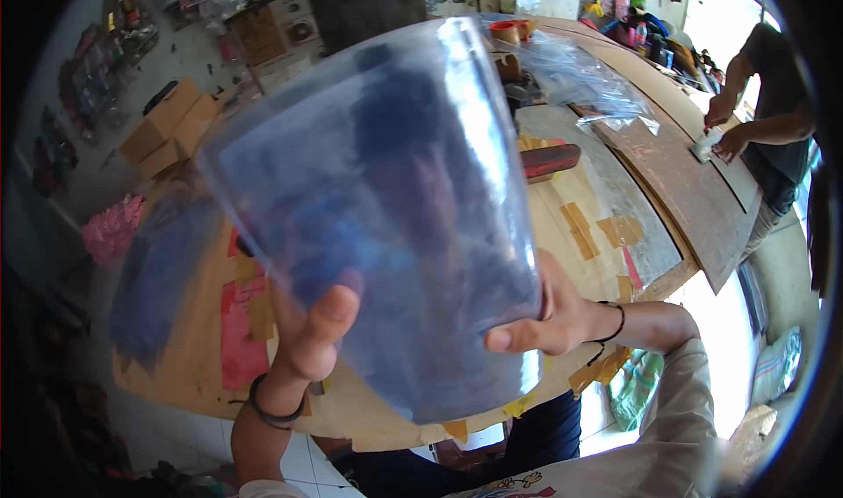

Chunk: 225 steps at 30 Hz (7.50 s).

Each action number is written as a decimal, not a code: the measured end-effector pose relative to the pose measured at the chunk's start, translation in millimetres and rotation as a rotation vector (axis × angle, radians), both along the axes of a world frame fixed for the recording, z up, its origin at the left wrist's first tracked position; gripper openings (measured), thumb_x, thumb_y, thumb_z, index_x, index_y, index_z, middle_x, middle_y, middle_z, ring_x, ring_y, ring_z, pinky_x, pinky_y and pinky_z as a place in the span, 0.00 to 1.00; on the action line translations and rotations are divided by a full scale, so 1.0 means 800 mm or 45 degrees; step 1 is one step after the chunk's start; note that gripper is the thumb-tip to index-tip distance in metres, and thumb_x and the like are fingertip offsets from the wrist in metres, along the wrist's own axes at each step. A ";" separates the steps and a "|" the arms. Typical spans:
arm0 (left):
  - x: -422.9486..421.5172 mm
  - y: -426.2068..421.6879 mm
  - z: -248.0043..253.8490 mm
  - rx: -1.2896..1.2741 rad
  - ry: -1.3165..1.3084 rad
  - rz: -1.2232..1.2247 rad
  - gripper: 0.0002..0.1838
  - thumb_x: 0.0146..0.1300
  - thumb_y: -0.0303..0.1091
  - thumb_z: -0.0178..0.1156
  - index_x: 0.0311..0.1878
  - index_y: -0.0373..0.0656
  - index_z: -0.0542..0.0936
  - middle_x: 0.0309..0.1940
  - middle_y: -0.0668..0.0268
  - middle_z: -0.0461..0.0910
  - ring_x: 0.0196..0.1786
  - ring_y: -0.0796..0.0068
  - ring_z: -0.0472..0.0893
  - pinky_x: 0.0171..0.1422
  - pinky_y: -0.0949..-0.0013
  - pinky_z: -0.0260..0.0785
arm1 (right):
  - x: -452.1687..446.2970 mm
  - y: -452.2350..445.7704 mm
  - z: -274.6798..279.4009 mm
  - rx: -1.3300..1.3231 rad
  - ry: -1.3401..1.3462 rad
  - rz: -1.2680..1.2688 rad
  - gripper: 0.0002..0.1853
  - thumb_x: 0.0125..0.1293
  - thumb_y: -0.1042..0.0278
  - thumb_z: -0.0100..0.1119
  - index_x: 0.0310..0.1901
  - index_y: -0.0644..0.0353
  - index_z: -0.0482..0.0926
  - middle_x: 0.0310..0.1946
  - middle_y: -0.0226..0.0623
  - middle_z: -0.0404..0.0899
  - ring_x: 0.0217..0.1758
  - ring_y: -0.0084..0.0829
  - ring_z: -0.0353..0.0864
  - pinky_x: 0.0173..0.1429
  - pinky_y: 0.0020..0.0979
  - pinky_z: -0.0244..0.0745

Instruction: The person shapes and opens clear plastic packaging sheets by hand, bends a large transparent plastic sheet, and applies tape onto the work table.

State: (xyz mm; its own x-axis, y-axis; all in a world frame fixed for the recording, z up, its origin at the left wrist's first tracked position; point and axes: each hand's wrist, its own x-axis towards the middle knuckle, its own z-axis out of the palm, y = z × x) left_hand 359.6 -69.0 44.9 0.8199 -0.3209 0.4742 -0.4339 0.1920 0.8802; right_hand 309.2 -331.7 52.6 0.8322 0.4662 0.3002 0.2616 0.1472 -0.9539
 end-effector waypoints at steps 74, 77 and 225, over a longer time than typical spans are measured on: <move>-0.016 -0.300 -0.081 0.891 -0.854 -0.556 0.47 0.62 0.63 0.59 0.71 0.32 0.64 0.63 0.42 0.72 0.68 0.50 0.70 0.78 0.48 0.45 | -0.129 -0.312 -0.031 -2.225 -0.148 -0.941 0.33 0.74 0.54 0.52 0.76 0.55 0.55 0.77 0.50 0.51 0.79 0.47 0.53 0.79 0.44 0.55; -0.015 -0.301 -0.080 0.876 -0.889 -0.532 0.48 0.62 0.66 0.58 0.70 0.32 0.66 0.62 0.42 0.73 0.67 0.49 0.71 0.77 0.48 0.49 | -0.169 -0.230 -0.028 -2.171 -0.297 -0.786 0.42 0.66 0.47 0.61 0.75 0.58 0.56 0.76 0.52 0.52 0.79 0.51 0.51 0.78 0.57 0.53; 0.004 -0.363 -0.089 0.848 -1.024 -0.568 0.27 0.71 0.48 0.54 0.64 0.39 0.76 0.68 0.50 0.69 0.70 0.53 0.69 0.73 0.60 0.63 | -0.155 -0.223 -0.011 -1.667 -0.261 -0.871 0.08 0.68 0.66 0.60 0.42 0.56 0.88 0.47 0.37 0.84 0.48 0.37 0.84 0.57 0.36 0.77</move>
